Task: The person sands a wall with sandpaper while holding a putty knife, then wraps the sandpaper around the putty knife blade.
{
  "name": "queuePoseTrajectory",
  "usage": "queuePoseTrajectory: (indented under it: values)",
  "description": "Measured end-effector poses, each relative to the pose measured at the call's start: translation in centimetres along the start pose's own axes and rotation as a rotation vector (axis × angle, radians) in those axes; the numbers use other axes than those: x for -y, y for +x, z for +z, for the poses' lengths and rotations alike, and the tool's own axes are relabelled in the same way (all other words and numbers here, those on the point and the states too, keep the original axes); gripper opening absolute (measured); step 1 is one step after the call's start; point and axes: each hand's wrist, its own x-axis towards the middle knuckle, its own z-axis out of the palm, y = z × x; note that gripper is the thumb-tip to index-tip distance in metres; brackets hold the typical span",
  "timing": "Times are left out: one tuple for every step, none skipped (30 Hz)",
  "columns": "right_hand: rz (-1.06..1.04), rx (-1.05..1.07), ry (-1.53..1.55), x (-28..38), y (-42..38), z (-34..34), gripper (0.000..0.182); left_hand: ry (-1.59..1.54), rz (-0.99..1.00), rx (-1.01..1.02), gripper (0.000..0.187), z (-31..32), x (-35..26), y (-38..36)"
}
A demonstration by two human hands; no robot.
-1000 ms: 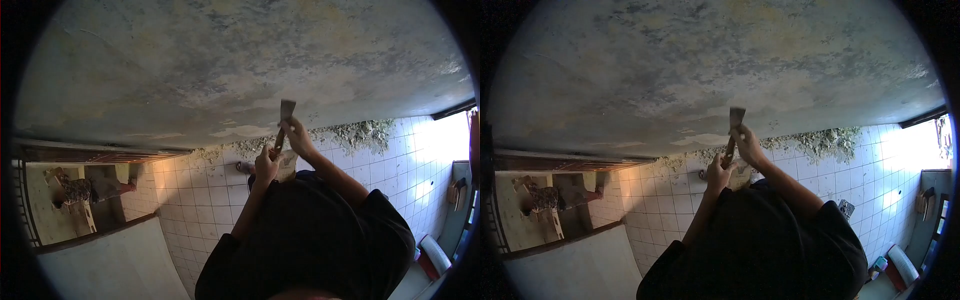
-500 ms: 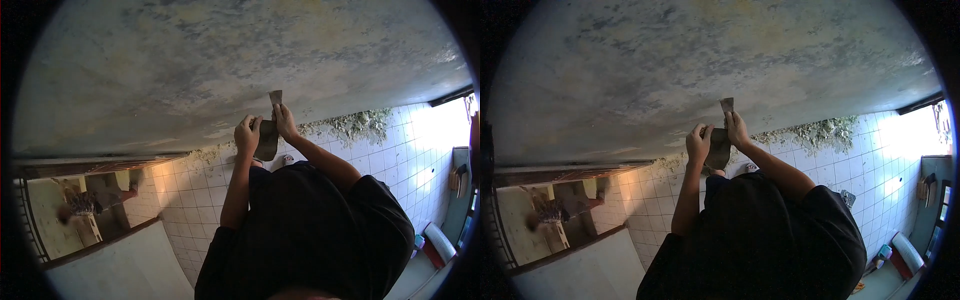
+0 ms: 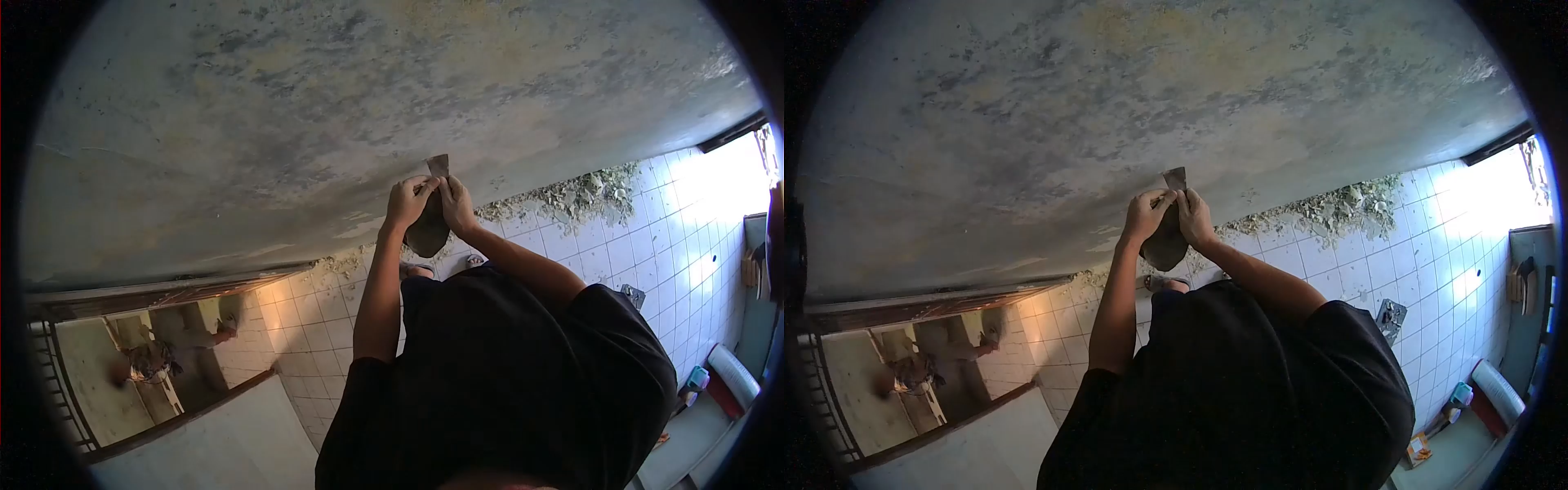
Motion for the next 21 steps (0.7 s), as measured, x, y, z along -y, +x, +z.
queuePoseTrajectory:
  values:
    - [0.006, -0.005, 0.001, 0.0, 0.0, 0.1, 0.036, 0.002, 0.006, 0.004, 0.036, 0.0, 0.1, 0.1]
    - [0.012, -0.011, 0.002, -0.1, 0.0, 0.1, 0.034, -0.009, 0.001, 0.016, 0.035, 0.1, 0.2, 0.2]
    - [0.012, -0.02, 0.003, 0.4, 0.0, 0.0, 0.034, -0.019, -0.005, 0.031, 0.035, 0.0, 0.0, 0.3]
    - [0.013, -0.026, -0.006, 0.9, -0.1, -0.2, 0.035, -0.019, 0.004, 0.043, 0.035, 0.0, -0.1, 0.4]
    - [0.012, -0.024, -0.017, 1.4, -0.2, -0.3, 0.036, -0.008, 0.022, 0.031, 0.034, 0.0, -0.3, 0.4]
    - [0.01, -0.031, -0.019, 1.3, -0.1, -0.4, 0.036, 0.002, 0.042, 0.017, 0.034, 0.2, -0.3, 0.5]
    - [0.008, -0.033, -0.038, 1.3, -0.3, -0.5, 0.035, 0.0, 0.045, 0.021, 0.034, 0.4, -0.4, 0.4]
    - [0.003, -0.036, -0.057, 1.4, -0.1, -0.5, 0.035, -0.007, 0.056, -0.02, 0.036, 0.7, -0.5, 0.4]
    - [0.002, -0.042, -0.058, 1.4, 0.1, -0.6, 0.035, -0.013, 0.066, -0.06, 0.038, 0.9, -0.4, 0.5]
    - [-0.015, -0.048, -0.067, 1.5, 0.4, -0.7, 0.035, -0.015, 0.071, -0.059, 0.038, 1.0, -0.2, 0.8]
    - [-0.032, -0.053, -0.076, 1.5, 0.6, -0.9, 0.035, 0.003, 0.052, -0.043, 0.036, 1.1, 0.0, 1.0]
    - [-0.031, -0.054, -0.08, 1.7, 0.4, -1.2, 0.035, 0.02, 0.028, -0.026, 0.034, 1.2, 0.0, 1.0]
    - [-0.012, -0.024, -0.084, 1.9, 0.2, -1.5, 0.034, 0.018, 0.027, -0.026, 0.034, 1.3, -0.1, 0.7]
    - [0.0, 0.003, -0.089, 2.2, 0.5, -1.6, 0.034, -0.01, 0.034, -0.065, 0.035, 1.6, -0.2, 0.5]
    - [-0.002, -0.001, -0.091, 2.7, 0.5, -1.8, 0.034, -0.04, 0.038, -0.1, 0.037, 1.8, -0.3, 0.4]
    - [0.013, 0.006, -0.092, 3.3, 0.1, -2.0, 0.033, -0.044, 0.035, -0.094, 0.037, 1.9, -0.2, 0.2]
    - [0.019, 0.011, -0.094, 3.6, 0.3, -2.1, 0.032, -0.032, 0.024, -0.1, 0.038, 2.0, -0.2, 0.5]
    - [0.017, 0.01, -0.098, 3.4, 0.8, -2.1, 0.032, -0.02, 0.009, -0.106, 0.039, 2.1, -0.2, 0.6]
    - [-0.015, -0.004, -0.095, 2.8, 1.3, -2.0, 0.031, -0.023, 0.005, -0.105, 0.039, 2.1, -0.2, 0.7]
    - [-0.044, -0.015, -0.089, 2.5, 1.2, -1.7, 0.031, 0.027, -0.01, -0.084, 0.039, 2.0, -0.2, 0.7]
    - [-0.05, -0.014, -0.089, 1.9, 1.1, -1.4, 0.031, 0.078, -0.016, -0.071, 0.04, 1.7, -0.4, 1.1]
